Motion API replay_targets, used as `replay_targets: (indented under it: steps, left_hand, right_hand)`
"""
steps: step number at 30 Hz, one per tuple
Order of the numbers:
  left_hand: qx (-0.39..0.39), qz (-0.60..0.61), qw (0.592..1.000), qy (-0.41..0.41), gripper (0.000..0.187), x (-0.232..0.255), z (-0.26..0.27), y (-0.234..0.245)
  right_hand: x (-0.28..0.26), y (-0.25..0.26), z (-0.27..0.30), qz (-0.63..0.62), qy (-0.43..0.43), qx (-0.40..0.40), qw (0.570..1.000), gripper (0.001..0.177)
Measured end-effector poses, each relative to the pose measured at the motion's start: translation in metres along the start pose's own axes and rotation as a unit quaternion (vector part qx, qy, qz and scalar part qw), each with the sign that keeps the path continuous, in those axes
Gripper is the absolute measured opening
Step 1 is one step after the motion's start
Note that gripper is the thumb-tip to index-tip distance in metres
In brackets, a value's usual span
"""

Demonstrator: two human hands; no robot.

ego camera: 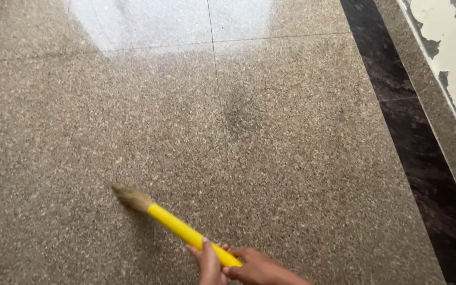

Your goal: The person sweeps the floor using a broom with a yellow handle, moving the broom across the tiled surface.

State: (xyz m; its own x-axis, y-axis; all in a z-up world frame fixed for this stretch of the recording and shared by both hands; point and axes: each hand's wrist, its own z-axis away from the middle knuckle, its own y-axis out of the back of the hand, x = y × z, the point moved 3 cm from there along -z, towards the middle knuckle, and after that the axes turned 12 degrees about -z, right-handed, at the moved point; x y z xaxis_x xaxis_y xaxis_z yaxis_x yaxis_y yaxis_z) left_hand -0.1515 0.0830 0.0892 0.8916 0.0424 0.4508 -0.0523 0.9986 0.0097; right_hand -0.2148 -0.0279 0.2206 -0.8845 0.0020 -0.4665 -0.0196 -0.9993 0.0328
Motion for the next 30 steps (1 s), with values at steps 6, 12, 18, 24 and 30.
replay_targets:
  steps: [6, 12, 18, 24, 30]
  left_hand:
    - [-0.049, -0.213, 0.976, -0.011, 0.079, -0.016, 0.028, -0.070]
    - [-0.161, -0.452, 0.877, -0.014, 0.080, 0.027, 0.088, -0.139]
    - [-0.220, -0.423, 0.876, -0.072, 0.075, 0.058, 0.121, -0.139]
    - [-0.107, -0.163, 0.977, -0.089, 0.070, 0.037, 0.106, -0.041]
    - [0.037, -0.089, 0.992, -0.082, 0.072, -0.017, 0.038, 0.032]
  right_hand:
    - [0.073, 0.025, -0.001, -0.214, -0.053, 0.073, 0.973, 0.058]
    - [0.057, 0.033, 0.039, -0.419, -0.063, 0.161, 0.891, 0.050]
    - [0.021, 0.035, 0.068, -0.379, -0.060, 0.227, 0.895, 0.046]
    - [0.068, -0.011, 0.029, -0.217, 0.035, 0.132, 0.967, 0.050]
    - [0.103, -0.058, -0.016, -0.079, 0.008, -0.008, 0.997, 0.049]
